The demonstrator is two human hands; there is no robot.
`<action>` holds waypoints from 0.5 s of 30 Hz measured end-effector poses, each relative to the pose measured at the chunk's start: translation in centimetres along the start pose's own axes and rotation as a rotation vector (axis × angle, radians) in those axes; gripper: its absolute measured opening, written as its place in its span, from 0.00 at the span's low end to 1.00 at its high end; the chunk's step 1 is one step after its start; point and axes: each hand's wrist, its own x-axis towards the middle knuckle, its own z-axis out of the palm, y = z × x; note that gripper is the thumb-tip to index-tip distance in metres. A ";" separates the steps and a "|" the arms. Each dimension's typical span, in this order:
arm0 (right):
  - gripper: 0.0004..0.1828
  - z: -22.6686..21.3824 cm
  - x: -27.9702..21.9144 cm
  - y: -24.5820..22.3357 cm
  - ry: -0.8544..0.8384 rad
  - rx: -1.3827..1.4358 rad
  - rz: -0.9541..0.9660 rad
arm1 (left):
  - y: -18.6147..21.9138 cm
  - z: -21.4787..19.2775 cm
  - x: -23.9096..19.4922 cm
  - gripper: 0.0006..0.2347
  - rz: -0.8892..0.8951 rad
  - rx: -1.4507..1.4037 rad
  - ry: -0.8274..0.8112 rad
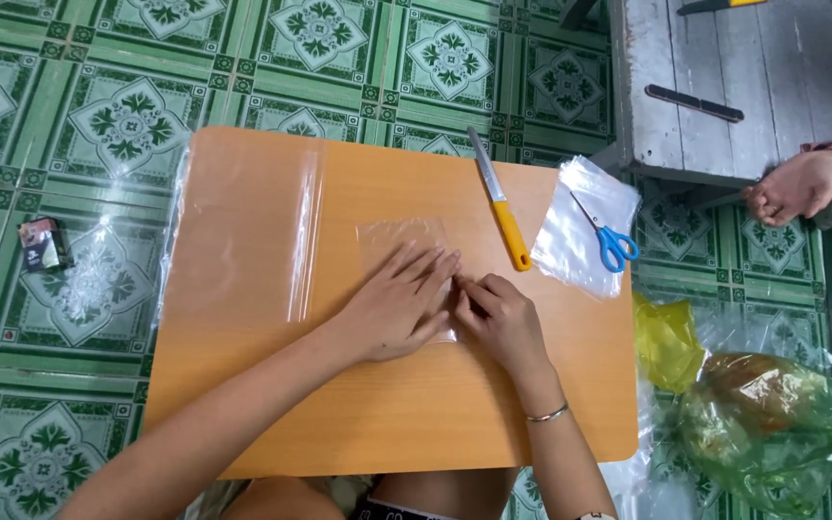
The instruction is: The person uses a utility knife to precisely cut and trim clear plastic sheets on a small wooden table.
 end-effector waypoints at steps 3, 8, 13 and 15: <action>0.08 0.3 -0.2 0.4 0.002 -0.011 -0.006 | -1.3 0.8 0.3 0.31 0.019 0.091 -0.028; 0.07 0.1 0.0 0.1 0.013 0.003 -0.001 | -2.8 1.4 1.5 0.30 0.042 0.200 0.071; 0.06 0.1 0.0 0.1 0.007 0.033 0.013 | -4.0 1.2 3.3 0.30 -0.002 0.277 0.044; 0.06 0.1 0.0 0.0 0.019 0.017 0.007 | -4.5 1.2 4.2 0.29 -0.034 0.309 0.009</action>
